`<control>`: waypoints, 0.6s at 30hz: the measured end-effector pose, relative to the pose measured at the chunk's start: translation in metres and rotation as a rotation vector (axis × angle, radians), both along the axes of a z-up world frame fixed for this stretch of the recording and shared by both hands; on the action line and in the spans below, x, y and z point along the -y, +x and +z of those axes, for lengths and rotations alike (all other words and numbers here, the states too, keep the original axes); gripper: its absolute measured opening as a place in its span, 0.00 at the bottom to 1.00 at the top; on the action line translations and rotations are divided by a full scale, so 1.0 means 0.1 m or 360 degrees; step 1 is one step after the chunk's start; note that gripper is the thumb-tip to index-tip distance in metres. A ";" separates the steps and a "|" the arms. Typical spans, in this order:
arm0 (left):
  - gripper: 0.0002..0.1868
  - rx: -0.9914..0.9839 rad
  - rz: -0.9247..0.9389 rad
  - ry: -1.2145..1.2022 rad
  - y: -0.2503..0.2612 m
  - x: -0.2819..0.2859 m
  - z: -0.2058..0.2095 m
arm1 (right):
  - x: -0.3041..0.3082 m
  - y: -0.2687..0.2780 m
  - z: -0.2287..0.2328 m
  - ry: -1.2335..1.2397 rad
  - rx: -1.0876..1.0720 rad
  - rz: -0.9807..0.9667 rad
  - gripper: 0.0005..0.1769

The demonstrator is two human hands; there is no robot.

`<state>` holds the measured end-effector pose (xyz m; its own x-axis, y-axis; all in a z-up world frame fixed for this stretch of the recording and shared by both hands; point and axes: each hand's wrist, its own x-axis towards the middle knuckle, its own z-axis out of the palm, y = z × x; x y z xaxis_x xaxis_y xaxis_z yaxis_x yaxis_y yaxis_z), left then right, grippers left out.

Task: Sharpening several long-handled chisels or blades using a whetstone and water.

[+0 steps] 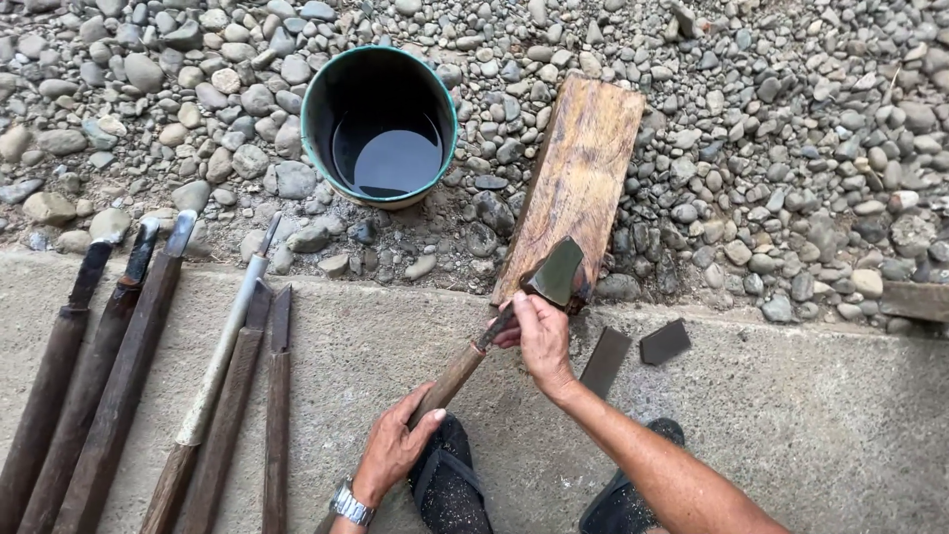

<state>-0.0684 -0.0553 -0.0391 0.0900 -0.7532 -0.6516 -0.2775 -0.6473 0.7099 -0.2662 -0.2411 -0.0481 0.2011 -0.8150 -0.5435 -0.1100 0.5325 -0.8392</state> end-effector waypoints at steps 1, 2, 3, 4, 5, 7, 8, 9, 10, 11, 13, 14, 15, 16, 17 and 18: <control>0.32 -0.0002 -0.0011 0.0003 -0.03 -0.01 -0.06 | 0.05 -0.06 -0.05 0.0003 -0.0002 -0.0011 0.22; 0.31 0.0015 -0.0001 -0.0119 -0.05 -0.03 -0.12 | 0.10 -0.12 -0.09 0.0029 -0.0059 0.0015 0.23; 0.30 0.0031 0.0015 -0.0243 -0.08 -0.04 -0.19 | 0.15 -0.18 -0.14 0.0054 -0.0115 0.0047 0.25; 0.30 0.0029 0.0010 -0.0242 -0.09 -0.03 -0.20 | 0.28 -0.21 -0.03 0.0055 -0.0117 0.0042 0.25; 0.29 0.0019 0.0038 -0.0348 -0.09 -0.02 -0.21 | 0.40 -0.23 0.08 -0.0120 -0.0201 0.0007 0.24; 0.28 0.0009 0.0066 -0.0452 -0.09 -0.01 -0.24 | 0.62 -0.30 0.19 -0.0294 -0.0284 -0.0028 0.24; 0.29 0.0025 0.0054 -0.0300 -0.09 0.00 -0.26 | 0.73 -0.35 0.19 -0.0469 -0.0604 0.0066 0.23; 0.30 0.0035 0.0035 -0.0147 -0.09 0.01 -0.28 | 0.82 -0.42 0.20 -0.0640 -0.0932 0.0154 0.23; 0.30 0.0030 0.0028 -0.0145 -0.06 -0.02 -0.32 | 0.86 -0.33 0.27 -0.0635 -0.0938 0.0150 0.23; 0.30 0.0026 0.0015 0.0034 -0.05 -0.03 -0.37 | 0.91 -0.26 0.36 -0.0560 -0.1317 0.0312 0.24; 0.31 0.0009 -0.0030 0.0212 -0.03 0.01 -0.36 | 0.98 -0.19 0.33 -0.0457 -0.1712 0.0452 0.34; 0.31 0.0065 0.0060 0.0137 -0.01 0.05 -0.30 | 1.00 -0.18 0.22 -0.0399 -0.1710 0.0463 0.42; 0.30 0.0122 0.0153 0.0069 0.01 0.07 -0.23 | 1.00 -0.17 0.10 -0.0337 -0.1705 0.0477 0.51; 0.30 0.0110 0.0126 0.0074 0.01 0.06 -0.22 | 1.00 -0.24 -0.02 -0.0317 -0.1719 0.0458 0.51; 0.29 0.0155 0.0120 0.0102 0.01 0.08 -0.22 | 1.02 -0.30 -0.14 -0.0482 -0.1672 0.0412 0.49; 0.29 0.0201 0.0113 0.0129 0.02 0.10 -0.22 | 1.04 -0.37 -0.26 -0.0646 -0.1626 0.0364 0.46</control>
